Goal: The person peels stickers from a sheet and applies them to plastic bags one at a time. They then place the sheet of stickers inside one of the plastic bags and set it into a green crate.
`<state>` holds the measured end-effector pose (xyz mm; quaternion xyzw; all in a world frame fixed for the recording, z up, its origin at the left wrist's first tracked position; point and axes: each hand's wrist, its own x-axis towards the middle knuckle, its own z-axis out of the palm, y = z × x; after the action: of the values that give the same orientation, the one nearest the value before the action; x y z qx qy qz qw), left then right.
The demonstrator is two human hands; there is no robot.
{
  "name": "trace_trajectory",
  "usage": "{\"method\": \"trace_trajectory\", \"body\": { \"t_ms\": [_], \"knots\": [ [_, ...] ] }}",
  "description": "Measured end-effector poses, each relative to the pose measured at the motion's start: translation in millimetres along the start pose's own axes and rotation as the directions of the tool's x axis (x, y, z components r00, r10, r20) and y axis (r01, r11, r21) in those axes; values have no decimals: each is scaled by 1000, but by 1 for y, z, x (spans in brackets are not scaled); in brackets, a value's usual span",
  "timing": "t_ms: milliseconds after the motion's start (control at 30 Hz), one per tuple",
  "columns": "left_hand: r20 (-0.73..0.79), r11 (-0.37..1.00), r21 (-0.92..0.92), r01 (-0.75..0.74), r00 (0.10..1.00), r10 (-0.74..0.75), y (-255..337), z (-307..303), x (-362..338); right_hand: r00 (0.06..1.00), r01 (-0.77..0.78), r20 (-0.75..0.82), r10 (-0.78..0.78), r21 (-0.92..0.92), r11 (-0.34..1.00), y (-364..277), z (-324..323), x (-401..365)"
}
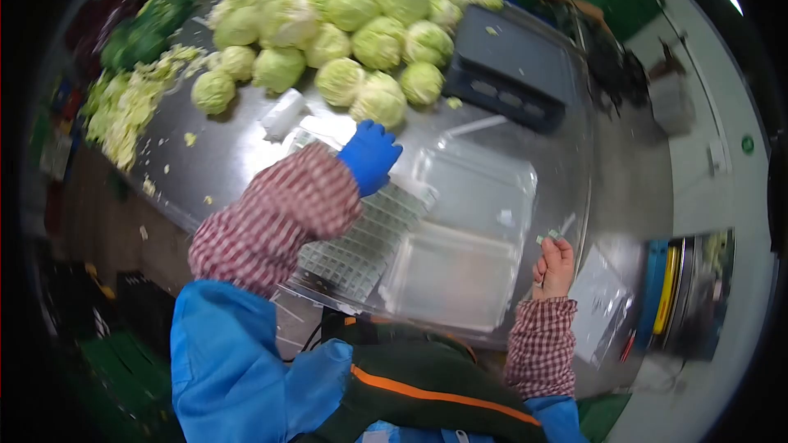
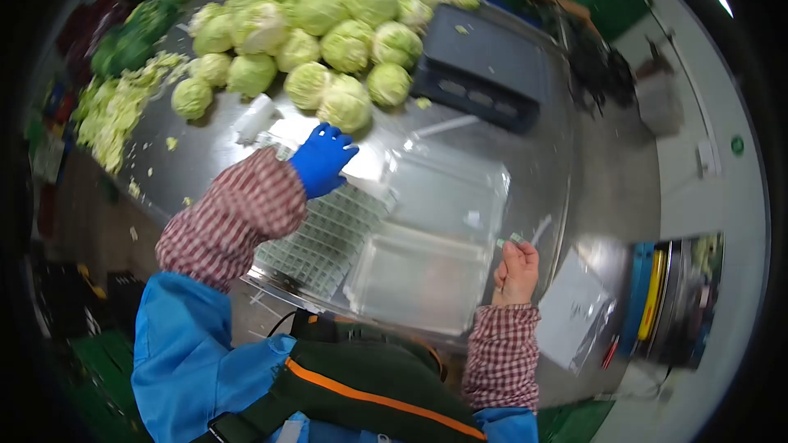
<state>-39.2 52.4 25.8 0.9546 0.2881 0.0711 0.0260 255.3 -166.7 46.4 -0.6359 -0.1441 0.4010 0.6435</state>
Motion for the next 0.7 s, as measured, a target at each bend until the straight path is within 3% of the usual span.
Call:
{"method": "trace_trajectory", "body": {
  "t_ms": [33, 67, 100, 133, 167, 233, 267, 300, 333, 367, 400, 433, 467, 500, 533, 567, 600, 633, 667, 700],
  "knots": [
    [-97, 995, 102, 6, 995, 4, 22, -7, -2, 997, -16, -81, 6, -123, 992, 13, -27, -3],
    [134, 979, -185, 85, 989, -61, 50, 1, -4, 991, -81, -125, 51, -243, 967, 32, -44, -8],
    [88, 937, -303, -172, 974, 207, 75, 41, -21, 981, -148, -168, 93, -350, 925, 57, -56, -13],
    [114, 830, -516, -211, 944, 311, 106, 65, -35, 992, -96, -115, 49, -444, 891, 97, -67, -7],
    [134, 811, -514, -278, 908, 396, 131, 77, -46, 999, -35, -53, 8, -531, 847, 125, -71, -3],
    [97, 789, -513, -338, 891, 444, 147, 115, -65, 993, -96, -114, 14, -758, 645, 132, -48, -13],
    [46, 780, -544, -310, 917, 397, 147, 121, -68, 991, -109, -133, 14, -745, 658, 129, -50, -16],
    [-13, 770, -570, -286, 940, 340, 146, 124, -62, 974, 72, -50, -222, -858, 508, 123, -54, -14],
    [36, 771, -587, -247, 943, 330, 150, 128, -57, 904, 208, 67, -422, -931, 299, 118, -60, -14],
    [32, 766, -588, -261, 938, 344, 151, 132, -55, 902, 197, 53, -428, -933, 300, 110, -74, -11],
    [252, 641, -759, 113, 959, 129, 151, 123, -50, 944, 29, -194, -267, -758, 652, 100, -92, -5],
    [507, 400, -784, 476, 861, -31, 153, 112, -46, 934, -151, -356, -21, -448, 881, 90, -99, -4],
    [614, -135, -786, 604, 735, -286, 155, 99, -41, 934, -156, -358, -17, -449, 880, 81, -105, -10],
    [527, -334, -849, 409, 691, -494, 148, 85, -36, 944, -222, -312, 108, -356, 908, 62, -101, -21],
    [169, 53, -961, 272, 727, -666, 151, 62, -36, 941, -290, -251, 226, -256, 922, 54, -97, -25],
    [-230, 447, -884, 137, 705, -671, 156, 46, -37, 940, -289, -255, 226, -245, 926, 67, -88, -22],
    [-115, 581, -811, 74, 952, -282, 155, 50, -49, 966, -257, -153, 210, -460, 850, 90, -74, -17],
    [-114, 649, -726, -227, 971, 212, 154, 70, -46, 976, -187, -42, 212, -656, 731, 105, -69, -10],
    [-95, 725, -636, -266, 959, 269, 155, 95, -54, 979, -174, -34, 203, -660, 730, 112, -72, -7],
    [-69, 791, -526, -313, 942, 327, 153, 113, -64, 1000, -7, -4, 7, -859, 512, 120, -76, -5]
  ]
}}
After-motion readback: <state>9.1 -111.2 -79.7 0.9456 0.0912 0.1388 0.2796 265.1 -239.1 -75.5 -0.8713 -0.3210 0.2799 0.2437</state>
